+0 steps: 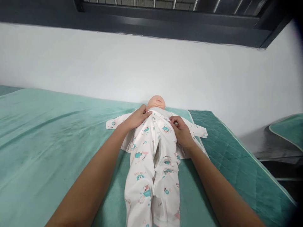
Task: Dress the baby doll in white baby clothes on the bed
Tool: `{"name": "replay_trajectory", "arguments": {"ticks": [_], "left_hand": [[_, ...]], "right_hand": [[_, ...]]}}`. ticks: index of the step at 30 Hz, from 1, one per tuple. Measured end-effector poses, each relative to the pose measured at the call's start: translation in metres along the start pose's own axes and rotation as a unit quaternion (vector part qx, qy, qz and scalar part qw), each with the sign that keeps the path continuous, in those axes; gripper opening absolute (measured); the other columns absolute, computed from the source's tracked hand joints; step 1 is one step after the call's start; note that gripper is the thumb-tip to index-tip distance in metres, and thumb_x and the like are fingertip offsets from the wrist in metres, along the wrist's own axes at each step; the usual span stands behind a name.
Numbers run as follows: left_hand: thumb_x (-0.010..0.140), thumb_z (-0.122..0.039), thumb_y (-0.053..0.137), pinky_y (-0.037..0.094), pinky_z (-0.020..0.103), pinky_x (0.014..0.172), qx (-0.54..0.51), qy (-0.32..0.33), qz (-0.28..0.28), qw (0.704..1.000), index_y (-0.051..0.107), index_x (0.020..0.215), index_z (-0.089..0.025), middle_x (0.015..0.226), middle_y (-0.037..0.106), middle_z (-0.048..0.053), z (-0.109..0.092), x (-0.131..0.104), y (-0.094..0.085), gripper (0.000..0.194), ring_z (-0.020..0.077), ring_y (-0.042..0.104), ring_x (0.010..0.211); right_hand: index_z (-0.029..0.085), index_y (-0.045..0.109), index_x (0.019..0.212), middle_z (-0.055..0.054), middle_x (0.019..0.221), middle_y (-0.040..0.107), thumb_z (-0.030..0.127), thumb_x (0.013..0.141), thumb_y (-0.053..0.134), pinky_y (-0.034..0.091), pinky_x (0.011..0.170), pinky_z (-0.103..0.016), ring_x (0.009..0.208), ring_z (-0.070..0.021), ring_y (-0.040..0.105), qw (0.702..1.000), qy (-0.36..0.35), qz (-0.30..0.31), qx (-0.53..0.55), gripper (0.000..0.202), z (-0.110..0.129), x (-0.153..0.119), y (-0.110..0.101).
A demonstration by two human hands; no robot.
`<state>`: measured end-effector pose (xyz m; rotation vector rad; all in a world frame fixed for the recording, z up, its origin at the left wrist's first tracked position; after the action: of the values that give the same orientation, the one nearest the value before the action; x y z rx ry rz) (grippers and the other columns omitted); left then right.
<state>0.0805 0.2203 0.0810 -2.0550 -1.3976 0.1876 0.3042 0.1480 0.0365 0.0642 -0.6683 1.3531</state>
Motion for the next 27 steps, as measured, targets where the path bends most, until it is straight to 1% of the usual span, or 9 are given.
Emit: {"name": "replay_trajectory", "arguments": {"ticks": [4, 9, 11, 13, 16, 18, 20, 23, 27], "left_hand": [[0.09, -0.05, 0.049, 0.034, 0.03, 0.067, 0.009, -0.022, 0.009, 1.0, 0.046, 0.087, -0.023, 0.079, 0.055, -0.001, 0.003, 0.012, 0.003, 0.027, 0.0188, 0.05, 0.074], [0.094, -0.045, 0.045, 0.038, 0.034, 0.073, 0.105, -0.003, -0.057, 0.993, 0.049, 0.087, -0.023, 0.082, 0.06, 0.003, 0.004, 0.008, 0.011, 0.023, 0.0232, 0.055, 0.079], [0.094, -0.041, 0.047, 0.04, 0.036, 0.082, 0.154, 0.048, -0.099, 0.982, 0.052, 0.087, -0.023, 0.093, 0.062, 0.007, 0.003, 0.004, 0.013, 0.021, 0.0257, 0.056, 0.092], [0.093, -0.038, 0.05, 0.039, 0.037, 0.089, 0.165, 0.084, -0.115, 0.976, 0.056, 0.089, -0.022, 0.103, 0.063, 0.008, 0.003, 0.003, 0.013, 0.017, 0.0266, 0.054, 0.102], [0.093, -0.037, 0.047, 0.04, 0.035, 0.083, 0.093, 0.051, -0.087, 0.991, 0.057, 0.092, -0.023, 0.096, 0.065, 0.004, 0.008, 0.006, 0.012, 0.018, 0.0234, 0.057, 0.093], [0.092, -0.038, 0.046, 0.04, 0.033, 0.076, 0.043, 0.004, -0.088, 0.995, 0.057, 0.087, -0.023, 0.086, 0.064, 0.001, 0.014, 0.013, 0.009, 0.019, 0.0207, 0.057, 0.083], [0.09, -0.036, 0.05, 0.039, 0.032, 0.073, 0.028, -0.034, -0.111, 0.993, 0.055, 0.079, -0.022, 0.078, 0.062, 0.0, 0.019, 0.023, 0.006, 0.019, 0.0194, 0.056, 0.078], [0.085, -0.032, 0.055, 0.04, 0.033, 0.073, 0.055, -0.075, -0.134, 0.987, 0.054, 0.072, -0.021, 0.074, 0.061, 0.001, 0.027, 0.042, 0.004, 0.017, 0.0194, 0.055, 0.075], [0.083, -0.031, 0.058, 0.042, 0.034, 0.074, 0.072, -0.09, -0.147, 0.982, 0.055, 0.073, -0.021, 0.073, 0.063, 0.002, 0.031, 0.05, 0.006, 0.014, 0.0197, 0.056, 0.073]], "right_hand": [[0.024, 0.048, 0.087, -0.002, 0.091, 0.063, 0.047, 0.09, 0.052, 0.042, 0.079, -0.033, 0.083, -0.0189, 0.056, 0.996, 0.057, -0.024, -0.057, 0.023, -0.014, 0.019, 0.001], [0.024, 0.05, 0.083, 0.0, 0.076, 0.059, 0.047, 0.089, 0.053, 0.039, 0.069, -0.032, 0.073, -0.0197, 0.052, 0.987, 0.072, -0.025, -0.139, 0.024, -0.018, 0.033, 0.0], [0.024, 0.053, 0.086, -0.002, 0.082, 0.061, 0.044, 0.092, 0.049, 0.041, 0.072, -0.034, 0.077, -0.0207, 0.054, 0.988, 0.027, -0.013, -0.154, 0.021, -0.014, 0.031, 0.0], [0.024, 0.056, 0.089, -0.007, 0.103, 0.063, 0.04, 0.093, 0.048, 0.042, 0.085, -0.038, 0.097, -0.024, 0.056, 0.982, -0.051, -0.001, -0.183, 0.018, -0.009, 0.029, -0.001], [0.025, 0.057, 0.088, -0.008, 0.127, 0.06, 0.037, 0.093, 0.048, 0.035, 0.102, -0.043, 0.123, -0.0273, 0.047, 0.975, -0.104, 0.03, -0.192, 0.016, -0.008, 0.03, -0.002], [0.025, 0.055, 0.087, -0.007, 0.121, 0.065, 0.039, 0.094, 0.045, 0.038, 0.097, -0.042, 0.115, -0.0269, 0.054, 0.98, -0.063, 0.06, -0.181, 0.018, -0.013, 0.035, -0.001], [0.026, 0.054, 0.088, -0.006, 0.104, 0.07, 0.043, 0.095, 0.041, 0.042, 0.083, -0.037, 0.093, -0.0257, 0.06, 0.977, -0.012, 0.077, -0.2, 0.023, -0.018, 0.042, 0.0], [0.025, 0.055, 0.088, -0.005, 0.08, 0.068, 0.048, 0.095, 0.041, 0.036, 0.067, -0.032, 0.071, -0.0244, 0.057, 0.962, 0.022, 0.051, -0.267, 0.027, -0.023, 0.055, -0.001], [0.024, 0.057, 0.086, -0.004, 0.069, 0.063, 0.044, 0.094, 0.046, 0.033, 0.064, -0.031, 0.065, -0.0229, 0.054, 0.952, 0.05, 0.008, -0.302, 0.024, -0.029, 0.064, 0.001]]}}
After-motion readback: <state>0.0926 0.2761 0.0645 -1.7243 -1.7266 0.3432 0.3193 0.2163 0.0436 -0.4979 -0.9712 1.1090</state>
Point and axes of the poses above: each hand's wrist, its own x-axis towards the middle knuckle, its own y-axis out of the palm, z = x × y, the point moved 2 cm from there along x, towards the middle knuckle
